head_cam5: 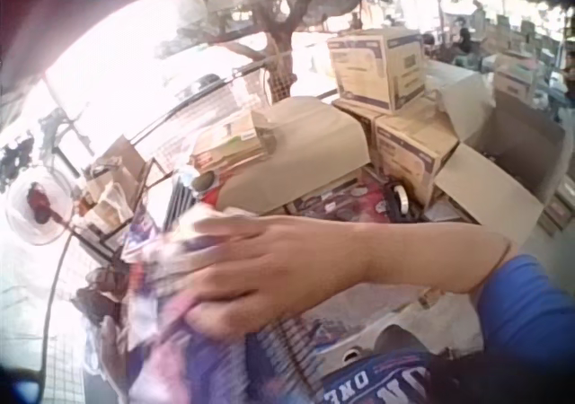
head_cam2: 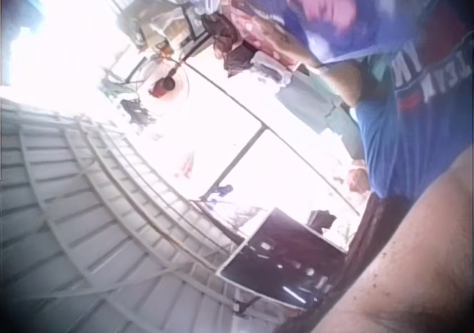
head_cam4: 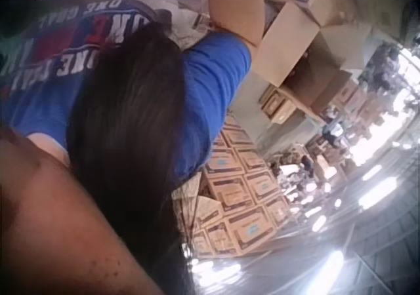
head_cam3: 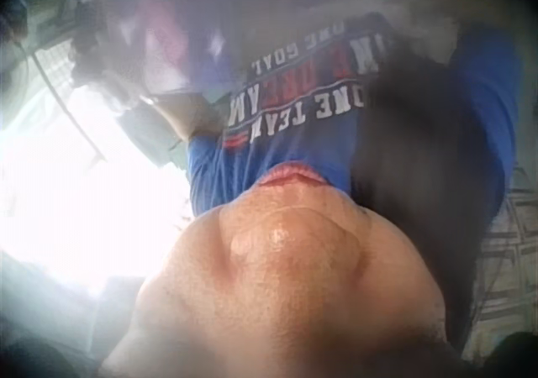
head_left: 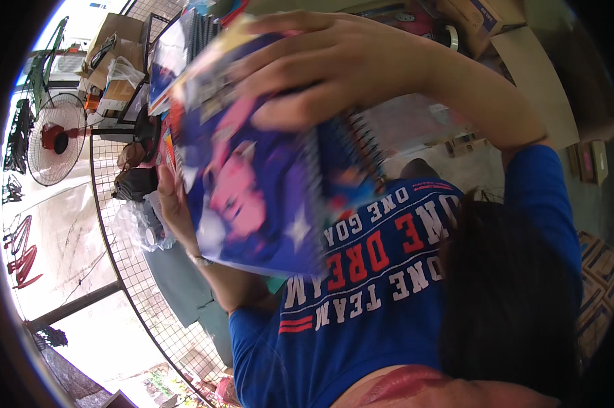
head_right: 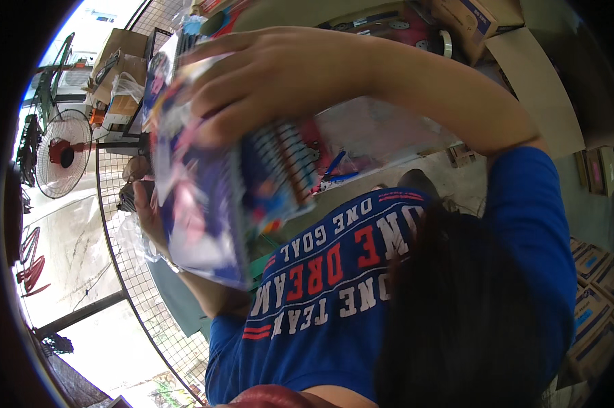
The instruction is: The person picks up stacks of notebooks from a pile, places them inside individual clear plastic bags, and then seals the bags using tape from a dispenser.
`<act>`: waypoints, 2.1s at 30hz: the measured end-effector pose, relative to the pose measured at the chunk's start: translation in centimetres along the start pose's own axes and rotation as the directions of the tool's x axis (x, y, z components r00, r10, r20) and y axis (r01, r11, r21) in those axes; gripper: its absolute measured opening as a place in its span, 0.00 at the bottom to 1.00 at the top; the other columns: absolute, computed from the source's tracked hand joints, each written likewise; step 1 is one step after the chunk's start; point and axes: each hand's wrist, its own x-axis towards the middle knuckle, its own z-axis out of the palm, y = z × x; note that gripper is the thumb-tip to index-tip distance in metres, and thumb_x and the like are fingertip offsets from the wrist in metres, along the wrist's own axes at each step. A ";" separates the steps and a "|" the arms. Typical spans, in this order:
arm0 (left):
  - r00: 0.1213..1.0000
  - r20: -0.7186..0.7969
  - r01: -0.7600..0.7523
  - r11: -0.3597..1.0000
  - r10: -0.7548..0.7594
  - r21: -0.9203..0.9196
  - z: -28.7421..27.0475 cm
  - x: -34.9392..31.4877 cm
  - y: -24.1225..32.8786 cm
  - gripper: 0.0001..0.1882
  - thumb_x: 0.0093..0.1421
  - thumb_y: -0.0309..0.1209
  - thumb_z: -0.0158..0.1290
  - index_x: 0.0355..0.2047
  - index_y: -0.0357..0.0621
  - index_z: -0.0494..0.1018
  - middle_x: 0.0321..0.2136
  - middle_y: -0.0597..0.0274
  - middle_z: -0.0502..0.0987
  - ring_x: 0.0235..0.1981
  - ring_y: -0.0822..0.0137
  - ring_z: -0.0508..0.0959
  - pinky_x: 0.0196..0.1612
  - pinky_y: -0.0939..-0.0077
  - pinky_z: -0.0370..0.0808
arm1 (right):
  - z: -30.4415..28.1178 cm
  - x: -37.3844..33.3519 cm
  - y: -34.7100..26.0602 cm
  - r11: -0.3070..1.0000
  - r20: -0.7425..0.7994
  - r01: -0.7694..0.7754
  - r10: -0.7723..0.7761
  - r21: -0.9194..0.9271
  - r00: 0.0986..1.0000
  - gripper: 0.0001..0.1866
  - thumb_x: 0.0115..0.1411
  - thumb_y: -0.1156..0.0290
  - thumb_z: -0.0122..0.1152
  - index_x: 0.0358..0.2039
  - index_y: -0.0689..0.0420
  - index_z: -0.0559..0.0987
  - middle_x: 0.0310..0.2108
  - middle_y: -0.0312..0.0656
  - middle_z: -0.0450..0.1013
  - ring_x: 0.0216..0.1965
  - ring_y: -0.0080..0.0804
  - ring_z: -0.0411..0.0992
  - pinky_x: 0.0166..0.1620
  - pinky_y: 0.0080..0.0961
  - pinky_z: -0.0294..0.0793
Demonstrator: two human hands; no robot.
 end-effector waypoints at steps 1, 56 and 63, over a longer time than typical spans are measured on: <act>0.979 0.203 0.009 0.978 0.034 -0.207 2.3 1.3 -1.2 0.46 0.59 0.62 0.40 0.66 0.40 0.47 0.63 0.50 0.56 0.64 0.57 0.58 0.65 0.59 0.56 | -0.2 -3.5 0.0 0.983 0.000 -0.111 0.112 0.143 0.994 0.23 0.50 0.66 0.64 0.48 0.49 0.72 0.48 0.42 0.71 0.53 0.36 0.70 0.59 0.43 0.64; 0.699 0.438 0.154 0.717 -0.565 0.679 4.0 22.3 -39.7 0.31 0.43 0.26 0.67 0.50 0.38 0.70 0.46 0.55 0.75 0.48 0.63 0.74 0.51 0.66 0.71 | 10.7 -27.0 -3.4 0.232 0.285 -0.928 0.947 -0.291 0.147 0.40 0.46 0.41 0.63 0.45 0.66 0.70 0.39 0.50 0.69 0.46 0.47 0.68 0.49 0.43 0.65; 0.801 0.328 0.179 0.723 -0.501 0.667 10.9 33.7 -33.0 0.33 0.49 0.32 0.63 0.54 0.33 0.66 0.51 0.52 0.71 0.52 0.62 0.71 0.55 0.71 0.67 | 16.0 -35.1 -0.1 -0.694 0.429 -0.719 0.655 0.017 -0.622 0.48 0.50 0.29 0.51 0.40 0.72 0.74 0.37 0.61 0.74 0.38 0.52 0.75 0.40 0.42 0.74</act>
